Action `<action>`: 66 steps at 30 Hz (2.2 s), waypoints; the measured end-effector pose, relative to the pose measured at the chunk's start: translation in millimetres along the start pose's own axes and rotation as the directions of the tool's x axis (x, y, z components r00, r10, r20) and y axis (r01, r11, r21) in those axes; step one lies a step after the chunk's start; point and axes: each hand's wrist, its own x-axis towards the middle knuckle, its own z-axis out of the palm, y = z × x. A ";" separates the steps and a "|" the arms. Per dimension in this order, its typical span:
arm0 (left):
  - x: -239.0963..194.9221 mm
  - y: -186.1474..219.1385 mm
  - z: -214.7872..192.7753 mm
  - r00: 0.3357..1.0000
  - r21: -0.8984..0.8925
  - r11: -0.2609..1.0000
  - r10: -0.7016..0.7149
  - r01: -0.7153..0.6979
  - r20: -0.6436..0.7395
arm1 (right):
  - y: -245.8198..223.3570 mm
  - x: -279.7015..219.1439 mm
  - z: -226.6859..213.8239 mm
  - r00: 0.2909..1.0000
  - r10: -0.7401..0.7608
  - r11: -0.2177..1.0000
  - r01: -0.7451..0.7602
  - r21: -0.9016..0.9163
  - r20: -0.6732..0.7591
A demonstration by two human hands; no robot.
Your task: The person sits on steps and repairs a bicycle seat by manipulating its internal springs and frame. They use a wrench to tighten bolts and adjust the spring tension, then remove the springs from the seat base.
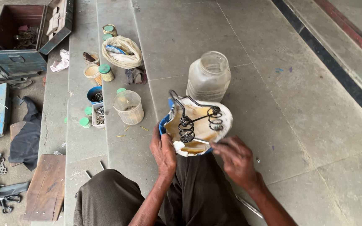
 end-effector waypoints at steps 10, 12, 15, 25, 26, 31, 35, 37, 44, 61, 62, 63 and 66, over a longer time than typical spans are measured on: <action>-24.1 -9.9 -17.3 0.998 0.034 0.997 -0.063 0.064 -0.023 | 34.9 11.9 13.7 0.995 0.083 0.994 -0.079 0.079 -0.048; -23.0 -9.8 -24.1 0.996 0.051 0.995 0.090 -0.091 0.019 | 27.5 10.4 10.8 0.999 0.008 1.000 -0.008 -0.008 -0.036; -13.9 -7.0 -33.3 0.997 0.057 0.998 -0.011 0.007 0.083 | 24.1 14.4 -5.2 0.995 -0.099 0.950 0.086 -0.299 -0.031; 4.0 -1.5 -39.8 0.975 0.319 0.945 0.000 -0.072 0.221 | 85.2 -115.5 -44.9 0.815 0.551 0.823 -0.495 0.278 -0.179; 2.7 1.1 -40.4 0.971 0.297 0.947 0.053 -0.123 0.235 | 91.7 -132.2 -42.3 0.744 0.650 0.753 -0.603 0.264 -0.154; -0.1 12.5 -40.2 0.953 0.277 0.942 0.108 -0.190 0.284 | 81.3 -146.3 -32.9 0.922 0.359 0.847 -0.258 -0.464 0.142; -6.0 6.8 -35.9 0.923 0.382 0.862 0.214 -0.332 0.319 | 39.0 -73.1 -21.8 0.956 0.291 0.951 -0.294 -0.094 -0.047; -4.8 2.7 -31.1 0.798 0.324 0.735 0.493 -0.595 0.348 | 16.8 -37.7 -4.8 0.950 0.308 0.928 -0.312 0.203 0.053; -15.3 0.2 -39.8 0.877 0.404 0.778 0.413 -0.481 0.247 | -21.2 2.8 47.5 0.979 0.165 0.982 -0.174 0.071 0.120; -53.9 -6.1 -20.4 0.910 0.249 0.877 0.409 -0.411 0.062 | -34.8 0.4 55.2 0.925 0.343 0.909 -0.371 0.190 0.166; -55.1 -6.4 -22.4 0.916 0.202 0.894 0.395 -0.400 0.065 | -35.5 -2.2 55.3 0.924 0.346 0.906 -0.374 0.195 0.165; -54.5 -6.2 -23.7 0.921 0.153 0.909 0.382 -0.389 0.070 | -35.2 -3.7 55.5 0.923 0.350 0.904 -0.378 0.200 0.162; -50.5 -7.2 -22.2 0.934 0.095 0.930 0.349 -0.356 0.081 | -28.6 -4.0 56.5 0.930 0.333 0.887 -0.365 0.282 0.156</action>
